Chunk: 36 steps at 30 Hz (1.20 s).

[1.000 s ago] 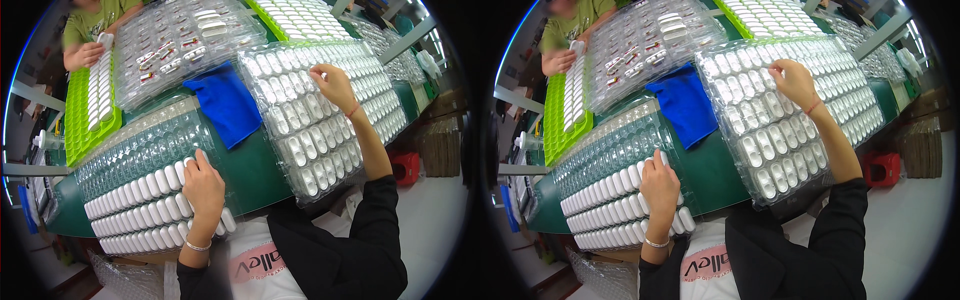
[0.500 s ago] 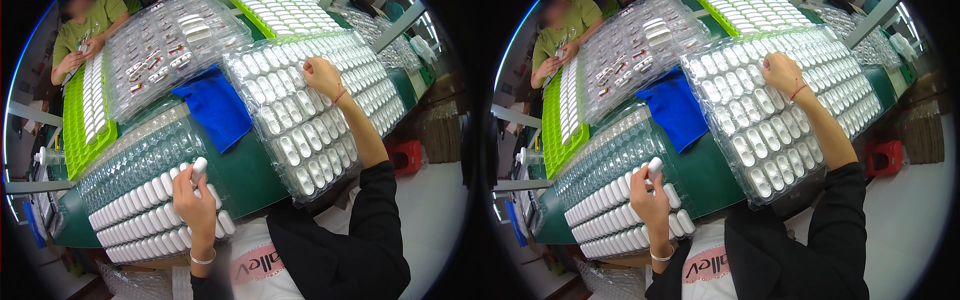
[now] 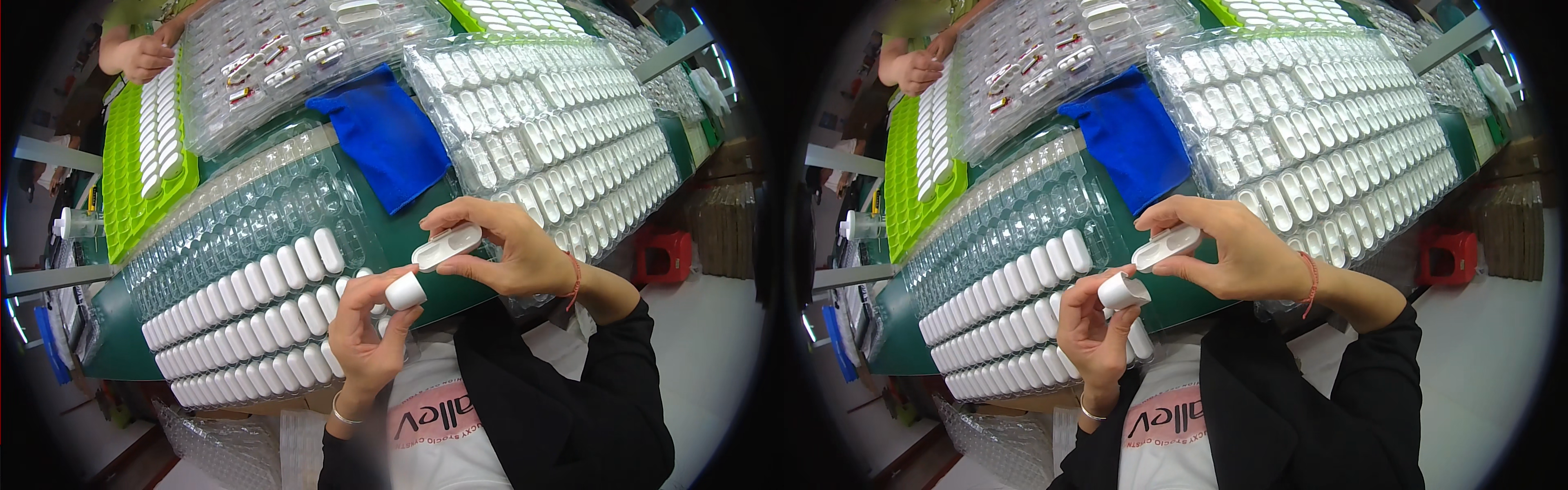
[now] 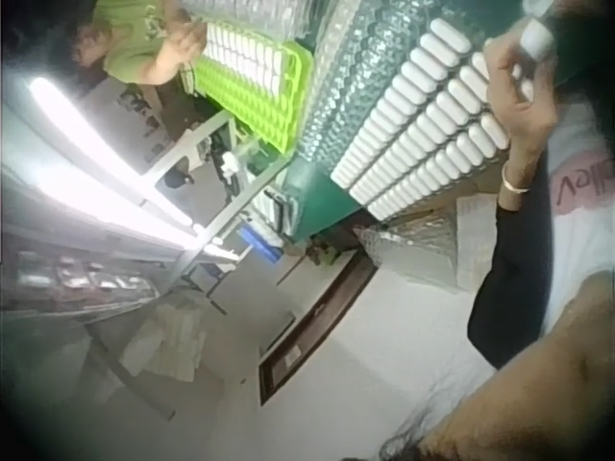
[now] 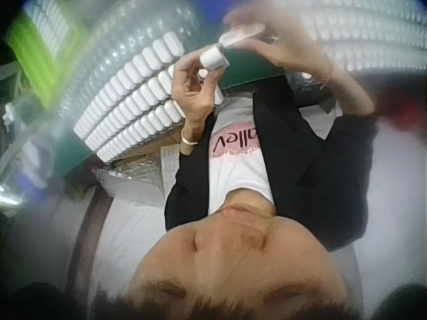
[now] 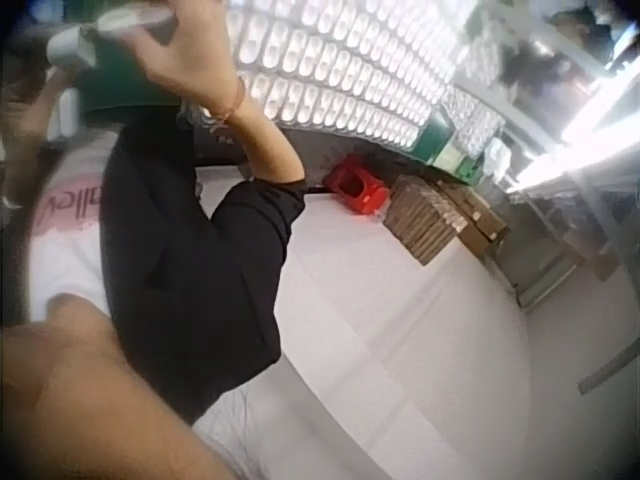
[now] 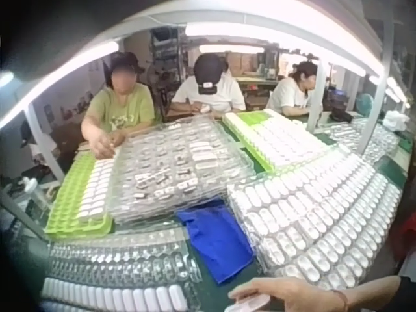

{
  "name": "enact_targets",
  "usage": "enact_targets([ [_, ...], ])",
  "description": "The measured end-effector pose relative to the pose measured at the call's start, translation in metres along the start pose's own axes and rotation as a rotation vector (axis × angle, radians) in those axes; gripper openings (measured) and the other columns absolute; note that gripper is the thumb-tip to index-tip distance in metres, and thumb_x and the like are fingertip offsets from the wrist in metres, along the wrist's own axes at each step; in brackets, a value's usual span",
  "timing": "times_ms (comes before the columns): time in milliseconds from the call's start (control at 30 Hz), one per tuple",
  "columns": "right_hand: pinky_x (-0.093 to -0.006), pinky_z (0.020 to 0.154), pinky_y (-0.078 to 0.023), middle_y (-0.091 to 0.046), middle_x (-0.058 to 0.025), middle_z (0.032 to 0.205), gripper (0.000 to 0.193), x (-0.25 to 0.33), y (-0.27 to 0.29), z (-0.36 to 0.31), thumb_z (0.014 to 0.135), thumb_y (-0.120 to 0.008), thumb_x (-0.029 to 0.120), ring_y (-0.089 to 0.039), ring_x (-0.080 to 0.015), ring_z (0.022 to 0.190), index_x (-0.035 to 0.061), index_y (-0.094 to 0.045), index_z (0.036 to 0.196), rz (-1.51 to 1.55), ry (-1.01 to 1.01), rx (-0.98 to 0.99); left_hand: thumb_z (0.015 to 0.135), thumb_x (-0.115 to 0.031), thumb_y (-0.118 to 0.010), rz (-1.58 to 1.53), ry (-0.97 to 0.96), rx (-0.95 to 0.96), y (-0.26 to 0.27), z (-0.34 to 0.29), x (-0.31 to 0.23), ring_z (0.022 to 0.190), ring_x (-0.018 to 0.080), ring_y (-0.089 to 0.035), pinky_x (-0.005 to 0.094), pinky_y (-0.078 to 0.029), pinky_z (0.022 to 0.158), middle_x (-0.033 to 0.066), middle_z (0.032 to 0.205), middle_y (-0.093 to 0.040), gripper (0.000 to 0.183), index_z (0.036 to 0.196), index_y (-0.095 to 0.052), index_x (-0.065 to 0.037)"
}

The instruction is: The person picks up a white earbud case and a lid by hand, fits the lid onto the case, and presses them together. After closing the case, the person places it into a clear plastic tray and repeats the process.

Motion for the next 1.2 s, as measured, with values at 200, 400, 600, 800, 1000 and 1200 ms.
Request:
enact_targets([
  [200, -0.0294, 0.084, -0.055, -0.061, -0.0084, 0.11, 0.054, -0.019, -0.026, 0.001, 0.091, -0.07, 0.008, -0.062, -0.0138, 0.099, 0.0011, -0.045, 0.138, 0.527, -0.21, -0.019, 0.084, 0.006, -0.072, -0.141, 0.113, 0.041, 0.004, -0.013, 0.004, 0.107, 0.0197, -0.061, 0.0313, -0.049, 0.093, 0.021, 0.123, -0.064, 0.036, 0.116, -0.057, 0.001],
  [400, -0.0265, 0.074, -0.054, -0.06, -0.0079, 0.119, 0.054, -0.014, -0.041, -0.001, 0.099, -0.06, 0.017, -0.061, -0.0113, 0.091, 0.0026, -0.039, 0.147, 0.775, -0.368, 0.162, 0.087, 0.003, -0.069, -0.386, 0.196, -0.012, 0.021, -0.013, 0.012, 0.119, 0.0231, -0.058, 0.0366, -0.046, 0.103, 0.0273, 0.136, -0.054, 0.04, 0.122, -0.049, 0.001],
  [600, -0.0251, 0.076, -0.051, -0.057, -0.0102, 0.133, 0.052, -0.01, -0.046, -0.003, 0.101, -0.056, 0.016, -0.059, -0.0107, 0.091, 0.003, -0.038, 0.148, 0.777, -0.345, 0.192, 0.089, 0.0, -0.069, -0.371, 0.178, 0.024, 0.022, -0.016, 0.018, 0.123, 0.0239, -0.056, 0.0376, -0.043, 0.104, 0.0304, 0.136, -0.053, 0.04, 0.121, -0.045, 0.001],
  [800, -0.0245, 0.077, -0.049, -0.059, -0.0107, 0.133, 0.052, -0.009, -0.046, -0.002, 0.102, -0.055, 0.016, -0.057, -0.01, 0.092, 0.0044, -0.036, 0.149, 0.769, -0.348, 0.202, 0.088, 0.002, -0.068, -0.335, 0.162, 0.03, 0.022, -0.017, 0.019, 0.121, 0.0251, -0.058, 0.0387, -0.043, 0.105, 0.0297, 0.131, -0.057, 0.04, 0.121, -0.045, 0.001],
  [1000, -0.0245, 0.078, -0.049, -0.061, -0.0099, 0.127, 0.052, -0.012, -0.049, -0.003, 0.101, -0.056, 0.015, -0.056, -0.0096, 0.092, 0.0044, -0.037, 0.149, 0.778, -0.331, 0.177, 0.088, 0.003, -0.068, -0.341, 0.201, 0.01, 0.021, -0.018, 0.018, 0.121, 0.0268, -0.058, 0.0394, -0.043, 0.104, 0.0289, 0.128, -0.059, 0.04, 0.121, -0.045, 0.001],
  [1200, -0.0261, 0.08, -0.049, -0.059, -0.005, 0.112, 0.051, -0.011, -0.049, -0.003, 0.099, -0.06, 0.013, -0.059, -0.012, 0.095, 0.0035, -0.042, 0.146, 0.747, -0.329, 0.146, 0.089, 0.002, -0.068, -0.365, 0.189, -0.04, 0.022, -0.02, 0.02, 0.12, 0.0254, -0.057, 0.0393, -0.044, 0.104, 0.0275, 0.13, -0.058, 0.04, 0.122, -0.045, 0.001],
])
Point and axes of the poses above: each hand's wrist, its own z-axis towards the middle knuckle, its own y-axis out of the back of the hand, x = y × z, the point moved 3 cm from there along z, towards the middle knuckle
